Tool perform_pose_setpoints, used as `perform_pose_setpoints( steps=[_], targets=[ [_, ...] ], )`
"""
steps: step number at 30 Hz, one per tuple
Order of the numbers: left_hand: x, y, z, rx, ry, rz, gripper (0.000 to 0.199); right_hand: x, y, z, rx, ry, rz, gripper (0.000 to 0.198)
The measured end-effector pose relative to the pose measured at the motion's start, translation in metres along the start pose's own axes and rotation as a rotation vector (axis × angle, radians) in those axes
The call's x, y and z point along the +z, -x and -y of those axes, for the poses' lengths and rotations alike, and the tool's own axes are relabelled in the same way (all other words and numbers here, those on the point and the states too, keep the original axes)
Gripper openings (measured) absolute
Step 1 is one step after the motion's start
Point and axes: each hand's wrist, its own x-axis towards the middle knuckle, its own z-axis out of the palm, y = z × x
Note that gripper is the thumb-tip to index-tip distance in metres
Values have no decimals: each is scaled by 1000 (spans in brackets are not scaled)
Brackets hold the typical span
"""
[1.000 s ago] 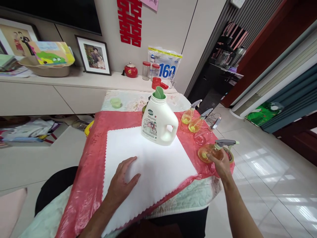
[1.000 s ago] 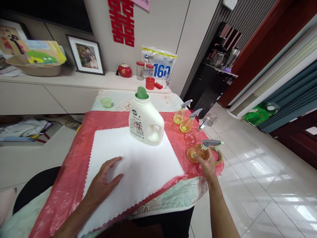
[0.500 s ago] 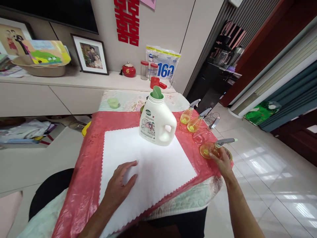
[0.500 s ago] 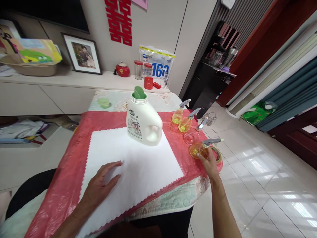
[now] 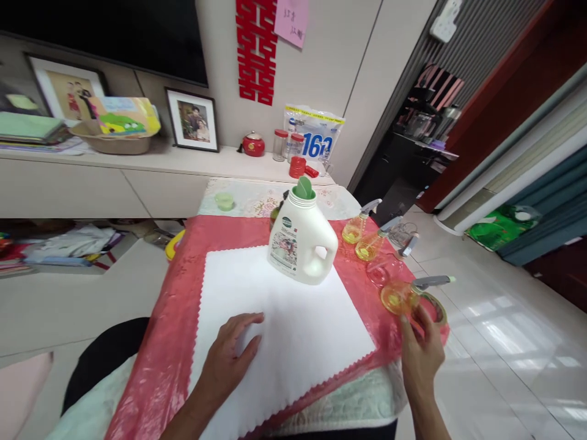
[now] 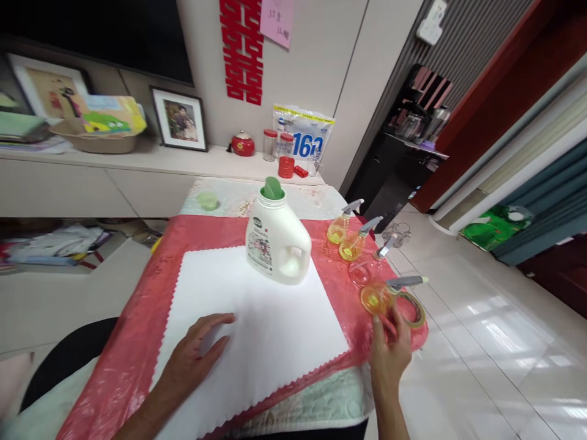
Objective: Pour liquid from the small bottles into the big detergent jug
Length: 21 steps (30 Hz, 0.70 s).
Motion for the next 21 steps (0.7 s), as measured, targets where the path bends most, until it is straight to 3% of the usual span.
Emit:
perform_pose_setpoints(
  steps=[4, 9, 14, 21],
  targets=[
    [-6, -5, -14, -125, 98, 74, 33, 29, 27, 20, 2, -113, 182, 75],
    [-22, -32, -31, -337, 252, 174, 36, 80, 29, 30, -9, -179, 418, 75],
    [-42, -100, -38, -325, 247, 29, 38, 119, 27, 29, -31, -247, 503, 90],
    [-43, -215, -37, -243, 172, -40, 51, 132, 41, 17, 29, -344, 531, 92]
  ],
)
